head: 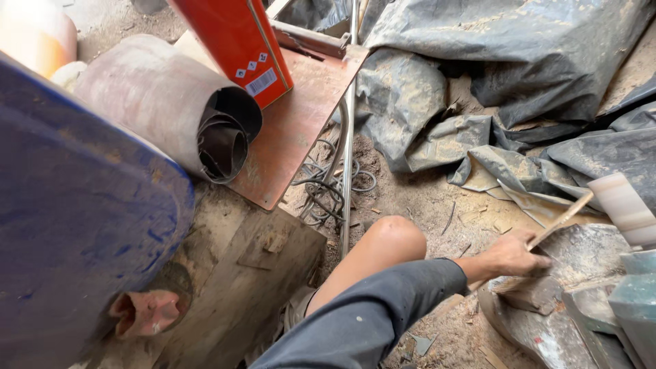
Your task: The person shapes a piece of wood using a grinding machine and an angle grinder, smoothing its edges and surface. The person alternates between the two tools to refine the wood's shape.
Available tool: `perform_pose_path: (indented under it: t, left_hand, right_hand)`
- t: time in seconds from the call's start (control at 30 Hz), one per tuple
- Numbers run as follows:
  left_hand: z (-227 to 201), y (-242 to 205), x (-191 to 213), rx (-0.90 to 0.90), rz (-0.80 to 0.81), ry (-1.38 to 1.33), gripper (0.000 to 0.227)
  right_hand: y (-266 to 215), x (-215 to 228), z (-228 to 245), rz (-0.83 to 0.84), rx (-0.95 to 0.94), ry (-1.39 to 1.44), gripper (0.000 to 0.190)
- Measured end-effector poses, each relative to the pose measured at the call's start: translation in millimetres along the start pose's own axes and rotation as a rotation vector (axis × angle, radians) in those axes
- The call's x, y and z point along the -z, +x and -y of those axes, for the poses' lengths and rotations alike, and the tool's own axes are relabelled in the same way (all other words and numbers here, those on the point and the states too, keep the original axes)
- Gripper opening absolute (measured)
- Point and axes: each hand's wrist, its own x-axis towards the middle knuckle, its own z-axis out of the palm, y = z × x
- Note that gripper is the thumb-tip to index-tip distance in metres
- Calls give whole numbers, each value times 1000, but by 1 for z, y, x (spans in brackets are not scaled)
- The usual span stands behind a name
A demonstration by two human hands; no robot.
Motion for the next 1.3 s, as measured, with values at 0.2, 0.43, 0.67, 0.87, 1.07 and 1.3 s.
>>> perform_pose_path:
  t: [0.2,0.43,0.67,0.87,1.07,1.3]
  left_hand:
    - [-19,11,-7,31,-27,111,95]
    - [-36,-8,5,34,-50,61,95]
    - [-52,-68,-17,75,-189,24,78]
    - [-36,-97,-36,26,-336,87,73]
    - [7,-56,-27,-103,-279,-389,72]
    - [-39,-120,70,415,255,-970,75]
  right_hand:
    - [17,-18,10,27,8,-15,54]
    - [36,-42,13,45,8,-84,51]
    - [9,-79,28,135,-16,-208,49]
    - [-14,-98,29,296,46,-435,48]
    - [7,95,52,150,100,-830,48]
    - [-153,139,89,902,-43,-198,85]
